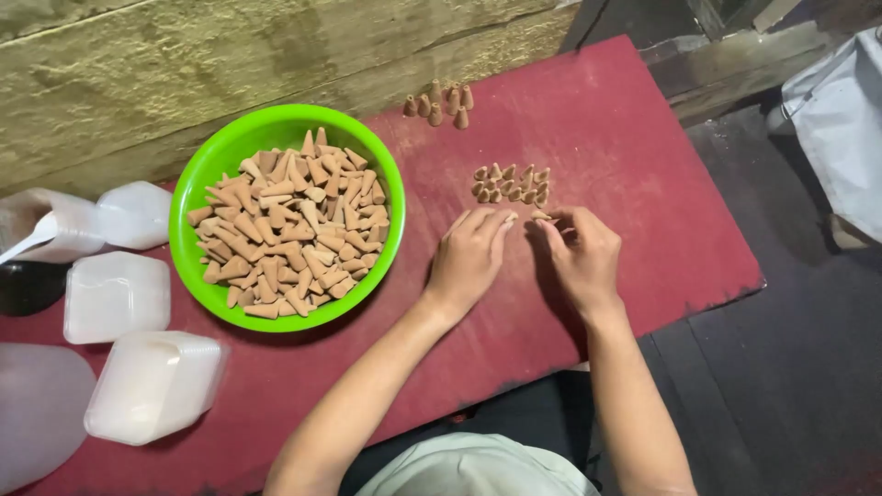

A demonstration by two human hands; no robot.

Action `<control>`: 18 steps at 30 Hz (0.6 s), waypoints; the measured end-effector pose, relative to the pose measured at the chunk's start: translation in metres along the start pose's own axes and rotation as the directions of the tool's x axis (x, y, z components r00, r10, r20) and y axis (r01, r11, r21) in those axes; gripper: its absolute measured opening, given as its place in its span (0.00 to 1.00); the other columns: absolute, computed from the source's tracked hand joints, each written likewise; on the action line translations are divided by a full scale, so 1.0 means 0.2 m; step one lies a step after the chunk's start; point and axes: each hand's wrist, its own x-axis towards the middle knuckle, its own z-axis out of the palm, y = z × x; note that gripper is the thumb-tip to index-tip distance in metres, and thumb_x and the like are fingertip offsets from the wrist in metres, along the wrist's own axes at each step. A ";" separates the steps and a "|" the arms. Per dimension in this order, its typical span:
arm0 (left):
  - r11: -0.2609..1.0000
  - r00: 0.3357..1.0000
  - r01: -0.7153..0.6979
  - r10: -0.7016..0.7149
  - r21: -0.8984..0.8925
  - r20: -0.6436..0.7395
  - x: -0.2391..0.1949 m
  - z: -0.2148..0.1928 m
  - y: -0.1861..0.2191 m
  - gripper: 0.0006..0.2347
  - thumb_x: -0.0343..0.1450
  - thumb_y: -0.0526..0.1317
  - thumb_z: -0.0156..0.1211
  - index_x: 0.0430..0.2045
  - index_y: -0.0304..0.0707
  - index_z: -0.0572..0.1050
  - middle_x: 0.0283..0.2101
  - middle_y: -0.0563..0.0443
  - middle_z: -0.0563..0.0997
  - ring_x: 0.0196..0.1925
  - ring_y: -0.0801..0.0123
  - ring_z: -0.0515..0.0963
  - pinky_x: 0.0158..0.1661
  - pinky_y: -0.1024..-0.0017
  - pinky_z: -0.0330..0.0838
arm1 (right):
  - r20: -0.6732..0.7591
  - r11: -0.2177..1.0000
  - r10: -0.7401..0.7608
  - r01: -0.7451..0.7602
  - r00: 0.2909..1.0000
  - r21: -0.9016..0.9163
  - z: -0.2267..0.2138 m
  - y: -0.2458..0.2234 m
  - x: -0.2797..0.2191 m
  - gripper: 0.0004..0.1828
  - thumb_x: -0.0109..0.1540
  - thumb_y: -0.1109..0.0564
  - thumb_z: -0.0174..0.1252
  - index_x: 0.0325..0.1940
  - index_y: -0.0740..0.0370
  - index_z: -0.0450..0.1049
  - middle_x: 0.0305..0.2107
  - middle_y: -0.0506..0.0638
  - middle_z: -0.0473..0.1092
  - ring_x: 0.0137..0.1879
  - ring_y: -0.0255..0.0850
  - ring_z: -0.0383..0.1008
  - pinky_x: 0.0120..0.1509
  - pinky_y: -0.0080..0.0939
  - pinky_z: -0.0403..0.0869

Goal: The person repeatedly picks small cone-shaped clay pieces from a green bowl and places them upright in rows on a red mat. The hands work continuously, forming a growing grid of cones while additional containers and a bucket remain nearby.

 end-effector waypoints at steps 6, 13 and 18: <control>0.998 0.993 0.011 -0.019 0.066 0.120 0.07 0.15 -0.06 0.05 0.72 0.33 0.59 0.36 0.33 0.80 0.32 0.43 0.78 0.38 0.48 0.83 0.40 0.59 0.77 | -0.037 0.999 -0.026 0.025 0.999 -0.029 0.08 0.07 0.00 0.07 0.61 0.62 0.71 0.42 0.59 0.81 0.32 0.52 0.79 0.39 0.52 0.81 0.41 0.48 0.78; 0.990 0.988 0.017 -0.039 0.141 0.152 0.07 0.21 -0.09 0.06 0.72 0.37 0.60 0.36 0.33 0.80 0.31 0.44 0.78 0.38 0.50 0.83 0.41 0.62 0.79 | -0.041 0.995 -0.045 0.041 0.998 -0.092 0.15 0.20 -0.03 0.09 0.61 0.60 0.72 0.43 0.58 0.80 0.33 0.52 0.80 0.40 0.51 0.82 0.42 0.47 0.79; 0.989 0.983 0.025 -0.051 0.147 0.177 0.05 0.24 -0.12 0.07 0.72 0.38 0.62 0.37 0.33 0.80 0.31 0.44 0.79 0.38 0.49 0.84 0.40 0.61 0.79 | -0.039 0.996 -0.033 0.029 0.999 -0.088 0.16 0.23 -0.05 0.08 0.61 0.58 0.72 0.42 0.55 0.80 0.31 0.49 0.80 0.38 0.48 0.82 0.40 0.45 0.79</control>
